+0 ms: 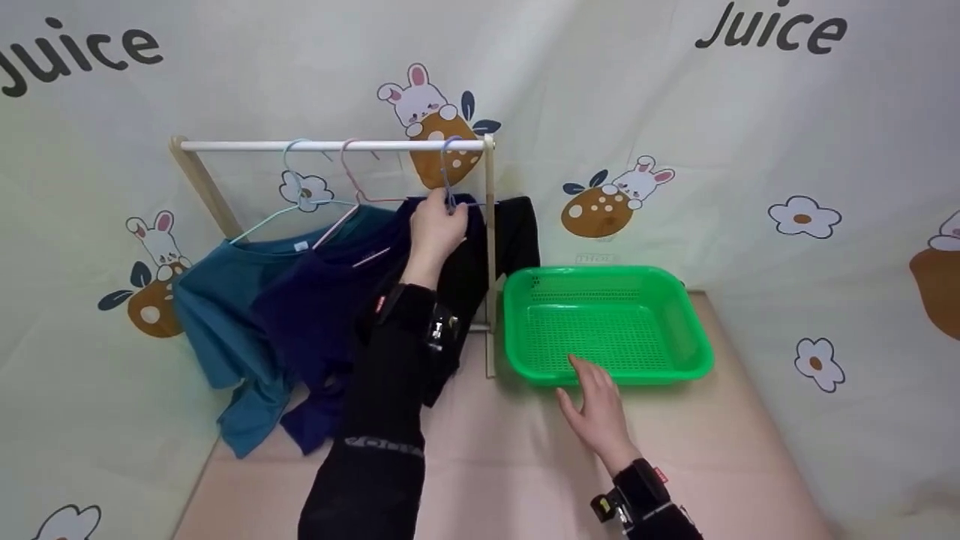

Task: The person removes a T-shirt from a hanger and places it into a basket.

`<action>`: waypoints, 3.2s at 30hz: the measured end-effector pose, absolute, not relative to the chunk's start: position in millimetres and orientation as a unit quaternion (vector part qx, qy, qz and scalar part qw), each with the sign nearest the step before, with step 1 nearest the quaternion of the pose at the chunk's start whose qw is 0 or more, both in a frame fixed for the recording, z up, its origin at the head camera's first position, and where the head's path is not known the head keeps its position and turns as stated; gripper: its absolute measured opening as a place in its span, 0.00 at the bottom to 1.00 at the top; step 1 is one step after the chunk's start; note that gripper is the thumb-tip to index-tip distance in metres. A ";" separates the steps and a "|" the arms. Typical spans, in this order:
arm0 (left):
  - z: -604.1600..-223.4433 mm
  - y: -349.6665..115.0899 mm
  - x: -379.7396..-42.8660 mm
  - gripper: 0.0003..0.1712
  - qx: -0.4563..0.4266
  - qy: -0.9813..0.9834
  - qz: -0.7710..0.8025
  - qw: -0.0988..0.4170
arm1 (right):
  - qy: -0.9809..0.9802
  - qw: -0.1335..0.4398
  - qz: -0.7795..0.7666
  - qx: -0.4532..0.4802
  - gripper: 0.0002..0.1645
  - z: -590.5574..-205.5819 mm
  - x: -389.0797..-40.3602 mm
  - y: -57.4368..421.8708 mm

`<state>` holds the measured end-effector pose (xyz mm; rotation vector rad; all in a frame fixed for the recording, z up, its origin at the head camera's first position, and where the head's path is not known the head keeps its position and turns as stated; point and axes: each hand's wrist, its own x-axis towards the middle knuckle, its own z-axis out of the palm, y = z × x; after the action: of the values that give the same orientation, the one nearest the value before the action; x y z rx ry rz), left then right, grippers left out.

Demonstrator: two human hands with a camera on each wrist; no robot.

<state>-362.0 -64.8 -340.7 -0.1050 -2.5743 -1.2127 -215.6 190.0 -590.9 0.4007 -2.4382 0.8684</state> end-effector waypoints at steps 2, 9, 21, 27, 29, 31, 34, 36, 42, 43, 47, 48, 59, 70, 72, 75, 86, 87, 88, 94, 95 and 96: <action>-339.8 -68.0 -361.2 0.20 -0.022 -0.891 -0.422 0.166 | -0.898 0.258 0.322 0.150 0.36 -590.3 -216.6 189.7; -330.0 -82.7 -360.0 0.19 -0.001 -0.874 -0.430 0.226 | -0.894 0.267 0.322 0.160 0.36 -590.4 -218.0 188.9; -365.7 -118.3 -342.6 0.14 0.078 -0.869 -0.385 0.302 | -0.893 0.251 0.338 0.156 0.35 -594.8 -216.1 183.6; -400.9 -125.7 -329.3 0.14 0.079 -0.847 -0.378 0.366 | -0.892 0.248 0.342 0.159 0.35 -602.3 -213.7 182.4; -411.9 -127.2 -323.9 0.14 0.072 -0.839 -0.377 0.386 | -0.892 0.249 0.342 0.161 0.35 -603.9 -213.2 182.8; -422.8 -128.7 -318.1 0.12 0.061 -0.831 -0.376 0.405 | -0.892 0.247 0.343 0.163 0.35 -604.1 -212.7 183.2; -438.6 -131.7 -309.4 0.11 0.049 -0.819 -0.377 0.430 | -0.891 0.244 0.345 0.165 0.35 -604.0 -212.1 183.7; -448.5 -134.4 -303.7 0.11 0.044 -0.810 -0.378 0.445 | -0.890 0.244 0.346 0.166 0.35 -604.2 -211.6 183.8; -477.9 -143.0 -289.1 0.13 0.031 -0.788 -0.382 0.482 | -0.889 0.251 0.345 0.168 0.35 -605.9 -210.2 184.5; -482.6 -144.0 -287.2 0.12 0.028 -0.784 -0.383 0.488 | -0.889 0.251 0.344 0.167 0.35 -606.4 -210.0 184.6; -497.9 -147.7 -278.4 0.11 0.008 -0.761 -0.390 0.518 | -0.891 0.242 0.346 0.163 0.35 -607.1 -208.5 184.0; -500.3 -148.4 -275.8 0.10 0.002 -0.754 -0.392 0.527 | -0.892 0.239 0.348 0.162 0.35 -606.7 -208.2 183.6; -483.7 -148.2 -250.7 0.11 -0.108 -0.671 -0.400 0.615 | -0.879 0.262 0.353 0.187 0.35 -571.3 -217.9 185.7; -413.1 -119.0 -213.3 0.24 -0.167 -0.624 -0.402 0.649 | -0.830 0.318 0.355 0.290 0.44 -482.9 -241.1 182.9; -405.5 -115.9 -210.0 0.25 -0.176 -0.621 -0.407 0.646 | -0.817 0.326 0.365 0.305 0.43 -471.1 -242.0 182.0; -394.4 -110.6 -203.8 0.24 -0.198 -0.626 -0.414 0.631 | -0.798 0.339 0.381 0.322 0.44 -459.2 -240.4 179.8; -417.6 -101.2 -213.0 0.19 -0.247 -0.661 -0.423 0.568 | -0.755 0.348 0.437 0.343 0.30 -467.8 -229.8 174.7; -420.5 -100.7 -214.0 0.18 -0.248 -0.666 -0.424 0.561 | -0.755 0.349 0.438 0.342 0.27 -469.9 -229.1 175.3; -423.1 -100.2 -214.7 0.17 -0.249 -0.670 -0.426 0.555 | -0.753 0.350 0.438 0.343 0.23 -472.0 -228.5 175.9; -432.6 -96.4 -215.7 0.15 -0.242 -0.695 -0.431 0.522 | -0.738 0.370 0.442 0.351 0.18 -485.7 -226.7 181.3; -433.7 -95.8 -215.8 0.14 -0.242 -0.698 -0.432 0.517 | -0.734 0.377 0.443 0.350 0.19 -487.9 -226.7 182.7; -434.8 -95.3 -215.6 0.14 -0.242 -0.701 -0.433 0.512 | -0.730 0.384 0.446 0.347 0.20 -489.7 -226.6 183.9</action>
<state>-215.6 -95.3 -434.8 -0.5833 -1.6858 -1.0426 -226.6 183.9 -489.7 0.8838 -1.8605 1.1363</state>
